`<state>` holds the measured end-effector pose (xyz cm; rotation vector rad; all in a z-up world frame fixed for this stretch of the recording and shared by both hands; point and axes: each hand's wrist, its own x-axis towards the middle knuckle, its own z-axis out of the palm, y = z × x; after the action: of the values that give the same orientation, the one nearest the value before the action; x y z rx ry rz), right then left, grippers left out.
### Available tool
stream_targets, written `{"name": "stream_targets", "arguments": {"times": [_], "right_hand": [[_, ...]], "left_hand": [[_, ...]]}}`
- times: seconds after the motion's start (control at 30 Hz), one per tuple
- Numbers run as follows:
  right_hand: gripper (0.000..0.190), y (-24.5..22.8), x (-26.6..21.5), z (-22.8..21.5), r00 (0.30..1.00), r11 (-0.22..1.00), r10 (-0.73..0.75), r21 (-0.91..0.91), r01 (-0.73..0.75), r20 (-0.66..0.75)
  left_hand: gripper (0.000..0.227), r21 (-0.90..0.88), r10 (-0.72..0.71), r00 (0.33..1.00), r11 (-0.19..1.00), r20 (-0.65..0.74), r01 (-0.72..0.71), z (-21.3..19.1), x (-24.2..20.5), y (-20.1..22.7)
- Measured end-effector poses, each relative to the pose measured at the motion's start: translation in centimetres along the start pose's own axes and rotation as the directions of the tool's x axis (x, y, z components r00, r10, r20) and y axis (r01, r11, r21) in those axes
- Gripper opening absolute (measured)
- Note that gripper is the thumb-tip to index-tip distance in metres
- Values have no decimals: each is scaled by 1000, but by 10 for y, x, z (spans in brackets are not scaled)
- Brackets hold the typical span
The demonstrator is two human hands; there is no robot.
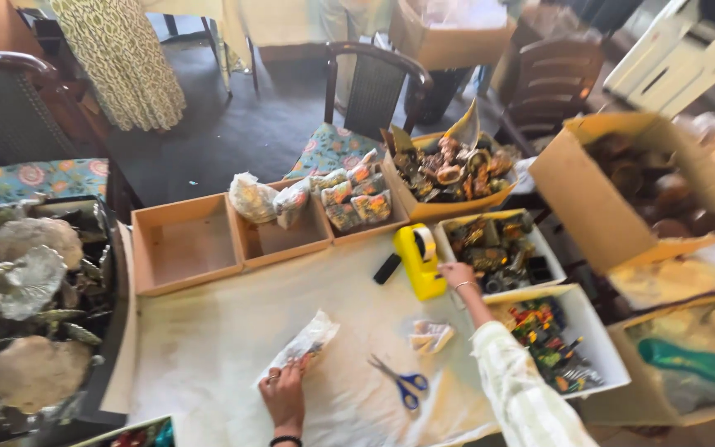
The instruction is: Packaging small items into plastic bags using bubble wrap, scissors, and tape.
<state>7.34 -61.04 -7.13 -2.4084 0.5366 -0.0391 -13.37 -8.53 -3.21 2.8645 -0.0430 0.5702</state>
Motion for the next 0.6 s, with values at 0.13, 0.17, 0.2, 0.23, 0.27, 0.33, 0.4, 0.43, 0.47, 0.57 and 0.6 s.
{"name": "stream_targets", "arguments": {"times": [0.13,0.17,0.2,0.23,0.27,0.33,0.4,0.43,0.47,0.57,0.6], "right_hand": [[30,-30,-11,-16,997,998,59,-7,-58,45],[28,-29,-11,-11,996,994,73,76,-77,51],[28,-33,-16,-6,995,994,73,80,-78,66],[27,-38,-20,0,998,993,64,100,-66,29],[26,-37,-24,-4,998,991,62,116,-59,-19],[25,-48,-33,-9,996,994,68,92,-62,-63],[25,-58,-35,-20,991,996,65,64,-58,-116],[25,-61,-34,-25,988,994,89,74,-80,-126],[26,-64,-37,-26,985,991,114,84,-103,-130],[36,-58,-41,-29,982,986,161,57,-156,-95],[36,-57,-41,-29,983,986,161,55,-156,-93]], "left_hand": [[24,45,-40,998,998,54,38,1,0,5],[27,55,-45,998,998,48,43,-1,0,4],[27,68,-52,997,997,54,48,-3,-1,2],[26,90,-55,997,995,47,51,-5,-3,1],[25,102,-50,998,994,41,46,-4,-2,6],[25,67,-64,997,996,38,62,-5,-4,4],[25,25,-80,996,997,28,79,-5,-2,6],[25,30,-73,997,997,24,72,-5,-1,7],[26,39,-69,997,997,24,68,-6,-3,6],[23,48,-69,997,997,17,68,-6,-3,6],[23,49,-71,997,996,20,70,-7,-2,7]]}}
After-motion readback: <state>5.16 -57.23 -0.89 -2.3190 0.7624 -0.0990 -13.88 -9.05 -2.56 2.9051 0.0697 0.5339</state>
